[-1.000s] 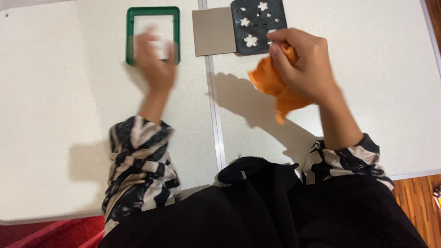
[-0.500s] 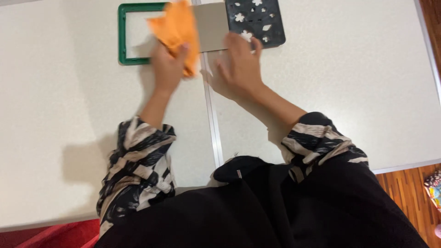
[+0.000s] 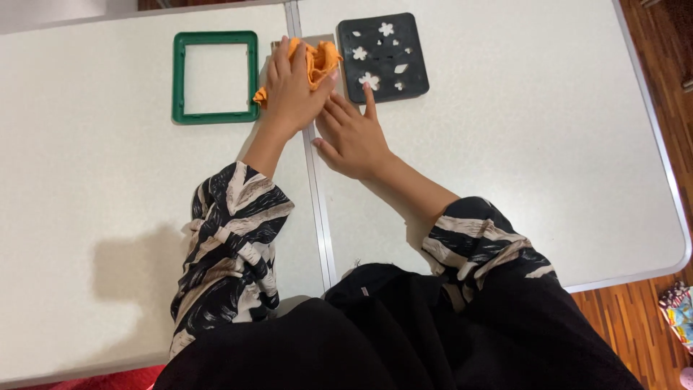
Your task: Wiping and cleaning craft stencils and frame components with a cloth.
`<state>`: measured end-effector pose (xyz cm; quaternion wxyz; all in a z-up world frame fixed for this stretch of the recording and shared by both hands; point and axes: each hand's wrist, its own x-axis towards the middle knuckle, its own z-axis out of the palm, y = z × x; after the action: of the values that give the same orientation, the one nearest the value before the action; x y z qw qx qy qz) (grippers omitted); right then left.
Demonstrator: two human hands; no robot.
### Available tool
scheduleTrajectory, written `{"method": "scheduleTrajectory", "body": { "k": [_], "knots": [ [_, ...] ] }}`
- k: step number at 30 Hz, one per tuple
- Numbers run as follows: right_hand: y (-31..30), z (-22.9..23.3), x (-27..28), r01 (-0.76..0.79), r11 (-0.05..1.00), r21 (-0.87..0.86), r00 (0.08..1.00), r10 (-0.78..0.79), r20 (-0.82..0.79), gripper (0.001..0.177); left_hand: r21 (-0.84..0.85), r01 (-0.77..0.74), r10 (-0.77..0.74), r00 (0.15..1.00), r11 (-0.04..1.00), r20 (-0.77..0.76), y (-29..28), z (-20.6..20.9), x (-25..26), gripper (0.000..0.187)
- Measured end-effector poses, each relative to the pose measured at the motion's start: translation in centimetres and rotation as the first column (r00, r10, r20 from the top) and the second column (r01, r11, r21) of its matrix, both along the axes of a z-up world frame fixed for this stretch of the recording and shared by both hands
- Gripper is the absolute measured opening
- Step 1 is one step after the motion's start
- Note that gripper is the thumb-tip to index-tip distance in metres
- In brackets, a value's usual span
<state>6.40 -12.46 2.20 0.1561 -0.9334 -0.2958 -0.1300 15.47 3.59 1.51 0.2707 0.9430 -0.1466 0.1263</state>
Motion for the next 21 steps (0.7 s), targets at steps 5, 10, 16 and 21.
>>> {"method": "scheduleTrajectory", "body": {
  "k": [5, 10, 16, 21],
  "knots": [
    [-0.3, -1.2, 0.8, 0.003, 1.0, 0.001, 1.0, -0.003, 0.018, 0.068, -0.002, -0.065, 0.063, 0.983, 0.998, -0.17, -0.3, -1.6, 3.4, 0.076],
    [0.0, -0.8, 0.4, 0.018, 1.0, 0.006, 1.0, -0.018, 0.01, 0.068, 0.181, -0.063, 0.041, 0.991, 0.981, 0.124, -0.1, -2.1, 7.0, 0.073],
    [0.2, -1.7, 0.0, 0.062, 0.998, 0.019, 0.997, -0.062, 0.038, 0.065, 0.333, 0.007, -0.082, 0.974, 0.943, 0.21, 0.2, -1.7, 8.8, 0.07],
    [0.3, -1.8, 0.2, 0.072, 0.997, 0.008, 0.994, -0.073, 0.077, 0.064, 0.366, 0.042, -0.112, 0.979, 0.93, 0.173, 0.6, -1.0, 10.9, 0.102]
  ]
}}
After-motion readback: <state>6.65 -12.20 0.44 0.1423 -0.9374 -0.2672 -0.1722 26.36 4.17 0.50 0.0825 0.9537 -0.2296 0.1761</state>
